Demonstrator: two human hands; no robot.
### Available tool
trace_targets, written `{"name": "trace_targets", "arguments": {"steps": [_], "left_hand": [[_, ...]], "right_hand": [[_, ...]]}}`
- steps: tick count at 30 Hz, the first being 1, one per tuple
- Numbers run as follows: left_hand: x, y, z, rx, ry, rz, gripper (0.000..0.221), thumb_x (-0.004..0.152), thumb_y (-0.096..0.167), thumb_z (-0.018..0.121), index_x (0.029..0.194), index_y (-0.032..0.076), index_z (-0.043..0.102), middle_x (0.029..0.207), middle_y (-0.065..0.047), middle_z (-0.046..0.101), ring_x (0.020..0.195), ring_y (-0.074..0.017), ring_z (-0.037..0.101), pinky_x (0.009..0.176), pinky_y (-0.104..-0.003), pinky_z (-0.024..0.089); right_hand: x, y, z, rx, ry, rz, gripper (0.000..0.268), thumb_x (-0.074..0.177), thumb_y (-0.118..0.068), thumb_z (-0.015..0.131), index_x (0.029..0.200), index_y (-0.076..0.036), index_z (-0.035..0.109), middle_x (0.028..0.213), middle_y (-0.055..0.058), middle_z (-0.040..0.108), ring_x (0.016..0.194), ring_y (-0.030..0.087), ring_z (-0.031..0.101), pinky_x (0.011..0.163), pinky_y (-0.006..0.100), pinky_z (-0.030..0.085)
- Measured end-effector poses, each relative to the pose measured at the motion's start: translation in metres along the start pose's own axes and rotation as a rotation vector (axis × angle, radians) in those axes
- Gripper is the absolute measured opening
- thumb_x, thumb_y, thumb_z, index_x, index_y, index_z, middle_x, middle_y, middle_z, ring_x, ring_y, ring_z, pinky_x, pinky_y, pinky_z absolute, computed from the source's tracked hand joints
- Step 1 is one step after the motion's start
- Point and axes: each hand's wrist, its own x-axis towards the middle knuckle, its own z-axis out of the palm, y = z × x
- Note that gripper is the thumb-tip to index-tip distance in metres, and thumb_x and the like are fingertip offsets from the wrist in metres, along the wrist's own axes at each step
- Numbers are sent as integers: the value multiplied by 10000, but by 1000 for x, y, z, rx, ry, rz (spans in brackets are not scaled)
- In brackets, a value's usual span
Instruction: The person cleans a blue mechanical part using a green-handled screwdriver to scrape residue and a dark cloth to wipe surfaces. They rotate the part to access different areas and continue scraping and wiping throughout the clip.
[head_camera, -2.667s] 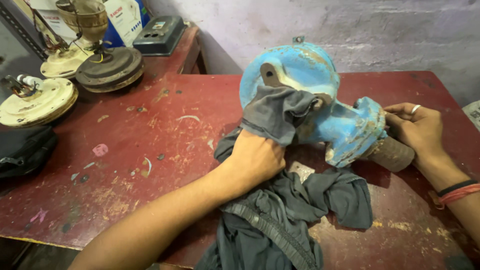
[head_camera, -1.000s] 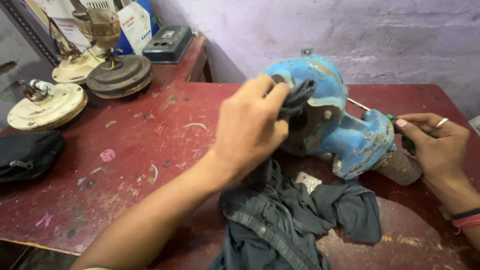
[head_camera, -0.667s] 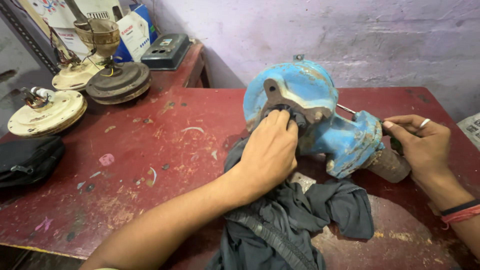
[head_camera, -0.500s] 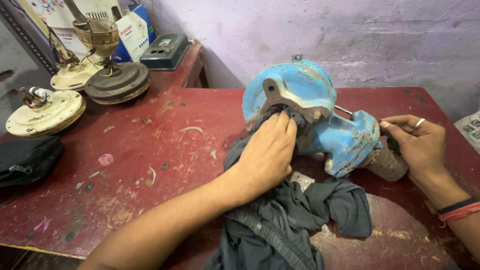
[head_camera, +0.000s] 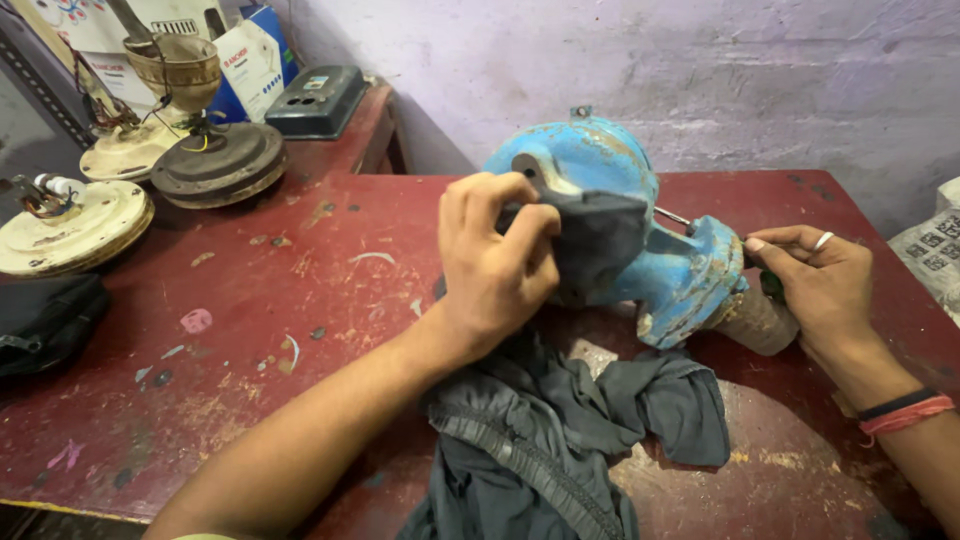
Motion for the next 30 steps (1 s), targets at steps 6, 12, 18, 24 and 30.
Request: {"name": "trace_targets", "arguments": {"steps": [6, 12, 18, 24, 30], "left_hand": [[-10, 8, 14, 197, -576, 70, 241, 743, 164, 670, 878, -35, 681, 1019, -199, 631, 1194, -395, 560, 1047, -473, 441], [-7, 17, 7, 166, -590, 55, 492, 606, 352, 736, 820, -89, 695, 956, -246, 645, 1088, -396, 540, 957, -487, 402], [15, 17, 10, 223, -845, -34, 283, 595, 286, 796, 720, 36, 748, 936, -177, 636, 1010, -348, 542, 849, -446, 408], [6, 23, 8, 521, -851, -112, 168, 682, 230, 761, 720, 66, 763, 921, -168, 657, 951, -324, 584, 783, -426, 425], [5, 12, 11, 336, -1094, -318, 497, 780, 253, 704, 1149, -76, 662, 893, -201, 737, 816, -346, 743, 725, -437, 570]], "right_hand": [[1, -4, 1, 16, -1, 28, 79, 1018, -27, 710, 1083, -1, 746, 901, 19, 719, 703, 23, 575, 596, 184, 441], [0, -7, 3, -4, -23, 30, 86, 1020, -23, 689, 1087, 4, 736, 915, 34, 733, 710, 30, 595, 601, 185, 448], [-2, -10, 2, -14, -28, 54, 88, 1025, -19, 673, 1093, -4, 727, 943, 43, 733, 733, 45, 612, 609, 192, 459], [-2, -13, 2, -3, -49, 47, 89, 1040, -18, 666, 1104, 2, 724, 954, 57, 733, 749, 55, 618, 624, 198, 464], [-4, -14, 2, 41, -58, 94, 90, 1025, -29, 659, 1085, 0, 719, 970, 61, 746, 797, 64, 672, 648, 195, 511]]}}
